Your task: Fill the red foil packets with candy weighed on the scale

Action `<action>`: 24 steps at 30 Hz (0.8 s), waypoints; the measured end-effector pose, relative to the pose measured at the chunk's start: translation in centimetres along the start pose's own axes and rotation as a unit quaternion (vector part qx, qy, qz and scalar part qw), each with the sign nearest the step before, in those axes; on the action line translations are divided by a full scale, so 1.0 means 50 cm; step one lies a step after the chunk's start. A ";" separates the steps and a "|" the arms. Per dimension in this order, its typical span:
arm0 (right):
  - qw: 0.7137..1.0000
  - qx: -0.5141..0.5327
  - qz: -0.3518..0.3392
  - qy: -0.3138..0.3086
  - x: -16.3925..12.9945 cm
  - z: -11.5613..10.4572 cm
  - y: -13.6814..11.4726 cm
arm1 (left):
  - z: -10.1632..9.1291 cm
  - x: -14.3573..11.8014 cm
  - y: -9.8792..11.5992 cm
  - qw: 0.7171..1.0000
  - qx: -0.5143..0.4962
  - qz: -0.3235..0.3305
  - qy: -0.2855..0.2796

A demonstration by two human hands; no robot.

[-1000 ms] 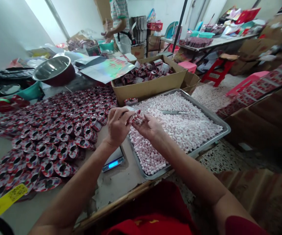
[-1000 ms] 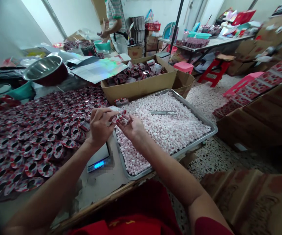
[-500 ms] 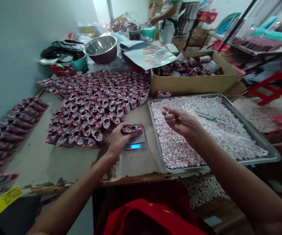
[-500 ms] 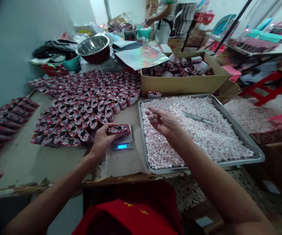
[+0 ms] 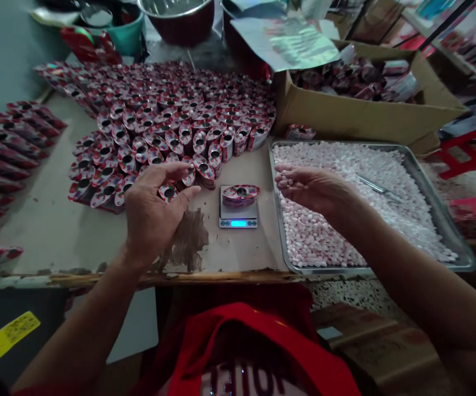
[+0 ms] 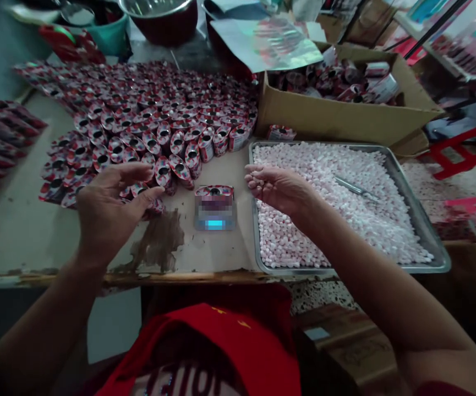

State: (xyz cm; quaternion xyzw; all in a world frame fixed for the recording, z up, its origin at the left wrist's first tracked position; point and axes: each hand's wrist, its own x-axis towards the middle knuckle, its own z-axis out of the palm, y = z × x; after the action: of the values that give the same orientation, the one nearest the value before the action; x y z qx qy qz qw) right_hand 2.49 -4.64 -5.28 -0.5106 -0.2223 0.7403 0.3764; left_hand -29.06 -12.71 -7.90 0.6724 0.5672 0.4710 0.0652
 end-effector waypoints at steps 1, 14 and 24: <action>1.000 -0.018 0.000 -0.015 -0.001 0.007 -0.001 | 0.002 0.002 0.004 1.000 0.003 0.000 0.008; 0.985 -0.144 -0.065 -0.064 -0.001 0.043 -0.009 | 0.006 0.035 0.046 0.998 0.004 0.031 0.049; 0.961 -0.239 -0.093 -0.101 0.007 0.072 -0.007 | 0.010 0.031 0.039 1.000 0.009 0.017 0.012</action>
State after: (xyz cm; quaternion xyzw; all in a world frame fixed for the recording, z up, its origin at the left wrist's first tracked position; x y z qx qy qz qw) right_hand -0.80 -3.97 -3.86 -0.4854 -0.4761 0.6752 0.2861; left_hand -27.48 -11.88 -6.08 0.6771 0.5602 0.4751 0.0443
